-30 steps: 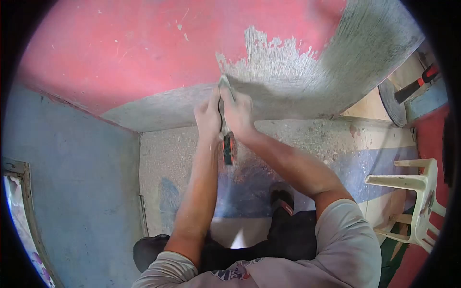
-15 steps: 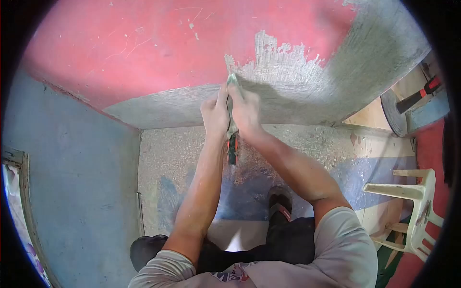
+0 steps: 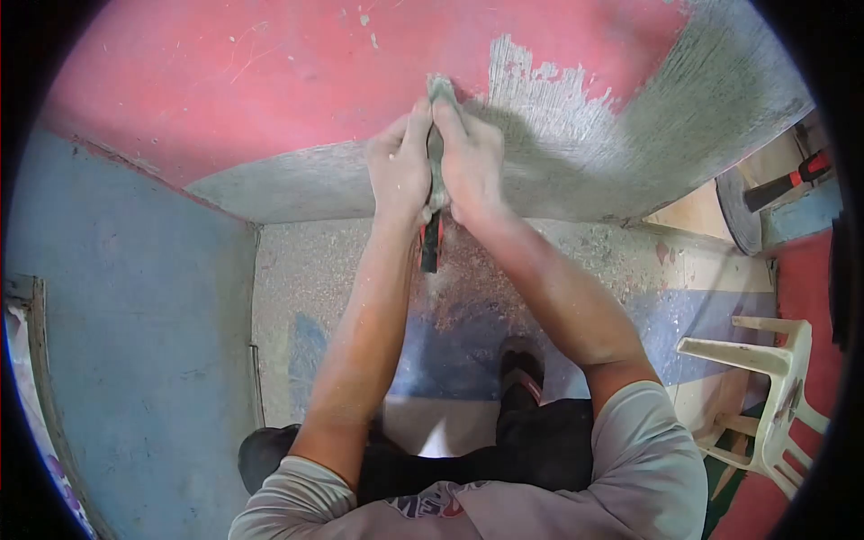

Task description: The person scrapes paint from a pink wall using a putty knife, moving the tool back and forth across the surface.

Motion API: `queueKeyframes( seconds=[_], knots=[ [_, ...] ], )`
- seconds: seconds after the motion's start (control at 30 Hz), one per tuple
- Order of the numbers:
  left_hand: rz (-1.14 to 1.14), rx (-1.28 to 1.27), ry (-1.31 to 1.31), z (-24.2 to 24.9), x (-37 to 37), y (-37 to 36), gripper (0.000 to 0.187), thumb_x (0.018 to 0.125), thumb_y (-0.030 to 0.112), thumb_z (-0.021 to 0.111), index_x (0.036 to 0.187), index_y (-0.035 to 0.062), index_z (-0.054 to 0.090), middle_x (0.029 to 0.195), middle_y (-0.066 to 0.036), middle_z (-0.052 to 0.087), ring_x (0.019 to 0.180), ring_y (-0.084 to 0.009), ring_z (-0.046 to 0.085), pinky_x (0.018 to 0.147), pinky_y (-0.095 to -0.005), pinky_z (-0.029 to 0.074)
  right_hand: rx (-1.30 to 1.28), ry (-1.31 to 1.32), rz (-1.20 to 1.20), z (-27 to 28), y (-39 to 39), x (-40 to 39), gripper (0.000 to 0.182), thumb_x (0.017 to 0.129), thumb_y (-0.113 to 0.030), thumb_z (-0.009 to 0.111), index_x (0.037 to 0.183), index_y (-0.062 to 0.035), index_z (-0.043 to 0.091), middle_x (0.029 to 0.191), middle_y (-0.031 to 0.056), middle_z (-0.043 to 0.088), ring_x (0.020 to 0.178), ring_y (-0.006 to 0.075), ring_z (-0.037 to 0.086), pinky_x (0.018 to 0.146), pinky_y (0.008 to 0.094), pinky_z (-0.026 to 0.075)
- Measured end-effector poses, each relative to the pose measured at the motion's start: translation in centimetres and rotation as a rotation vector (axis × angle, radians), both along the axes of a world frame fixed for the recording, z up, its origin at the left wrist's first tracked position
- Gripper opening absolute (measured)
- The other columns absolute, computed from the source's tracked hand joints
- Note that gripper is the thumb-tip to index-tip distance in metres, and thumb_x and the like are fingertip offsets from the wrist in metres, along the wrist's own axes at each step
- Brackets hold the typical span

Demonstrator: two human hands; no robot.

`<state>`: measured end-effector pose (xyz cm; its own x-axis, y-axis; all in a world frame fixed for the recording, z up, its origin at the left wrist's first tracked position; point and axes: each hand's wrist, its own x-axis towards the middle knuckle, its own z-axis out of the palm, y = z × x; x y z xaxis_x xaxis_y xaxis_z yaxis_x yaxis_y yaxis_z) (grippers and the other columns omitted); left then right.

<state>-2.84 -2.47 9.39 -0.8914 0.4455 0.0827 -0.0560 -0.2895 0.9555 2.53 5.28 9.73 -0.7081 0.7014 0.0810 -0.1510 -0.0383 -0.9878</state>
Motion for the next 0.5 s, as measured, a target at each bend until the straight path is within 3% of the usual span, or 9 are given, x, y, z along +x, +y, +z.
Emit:
queueKeyframes(
  seconds=[0.03,0.1,0.27,0.3,0.4,0.43,0.5],
  knots=[
    [0.002,-0.018,-0.034,-0.1,0.2,0.0,0.032,0.104,0.029,0.064,0.100,-0.0021,0.073,0.090,-0.001,0.068,0.080,-0.0084,0.058,0.068,-0.0262,0.048,-0.066,0.101,0.034,0.3,0.0,-0.2,0.046,0.102,-0.037,0.059,0.095,0.0079,0.068,0.069,0.0179,0.061,0.066,0.0173,0.052,0.066,0.0407,0.046],
    [-0.001,-0.041,-0.077,-0.4,0.7,0.3,0.032,0.105,0.028,0.063,0.104,-0.0019,0.073,0.091,-0.001,0.068,0.081,-0.0084,0.058,0.068,-0.0272,0.049,-0.023,0.045,-0.001,-1.3,0.4,0.2,0.046,0.103,-0.036,0.059,0.095,0.0083,0.068,0.069,0.0175,0.061,0.068,0.0159,0.052,0.066,0.0398,0.046],
    [-0.038,-0.041,-0.124,-7.4,2.7,-0.4,0.028,0.107,0.024,0.059,0.103,-0.0005,0.072,0.091,0.000,0.066,0.081,-0.0080,0.058,0.071,-0.0266,0.049,0.087,-0.015,-0.077,-7.9,-0.6,2.5,0.047,0.104,-0.035,0.057,0.094,0.0091,0.069,0.071,0.0178,0.063,0.071,0.0158,0.055,0.069,0.0389,0.047],
    [-0.016,-0.005,-0.149,-8.0,3.0,-0.3,0.027,0.107,0.023,0.058,0.103,-0.0002,0.072,0.091,0.000,0.066,0.081,-0.0078,0.058,0.071,-0.0261,0.048,0.099,-0.083,-0.038,-7.4,-0.1,2.5,0.046,0.104,-0.034,0.057,0.093,0.0094,0.069,0.070,0.0174,0.062,0.071,0.0163,0.056,0.069,0.0394,0.047],
    [0.078,-0.059,0.265,-3.9,1.7,1.3,0.028,0.108,0.023,0.057,0.104,-0.0007,0.071,0.093,0.000,0.066,0.084,-0.0068,0.057,0.074,-0.0251,0.048,0.144,0.076,-0.063,-2.6,1.2,1.0,0.044,0.103,-0.032,0.057,0.091,0.0091,0.068,0.070,0.0167,0.062,0.069,0.0161,0.056,0.068,0.0398,0.047],
    [0.026,0.013,0.113,-2.5,1.7,1.5,0.028,0.108,0.021,0.056,0.104,-0.0021,0.071,0.093,0.000,0.066,0.086,-0.0065,0.057,0.076,-0.0259,0.048,0.043,0.080,-0.032,-0.5,1.1,1.1,0.041,0.101,-0.030,0.058,0.090,0.0087,0.068,0.069,0.0168,0.060,0.067,0.0159,0.055,0.066,0.0405,0.046],
    [0.014,0.018,0.061,-2.8,2.0,1.3,0.028,0.108,0.020,0.056,0.104,-0.0031,0.070,0.092,0.000,0.065,0.086,-0.0068,0.056,0.077,-0.0269,0.048,0.051,0.074,-0.058,-1.2,0.7,1.2,0.040,0.101,-0.029,0.058,0.092,0.0086,0.068,0.068,0.0161,0.060,0.067,0.0154,0.055,0.066,0.0405,0.046]
  ],
)
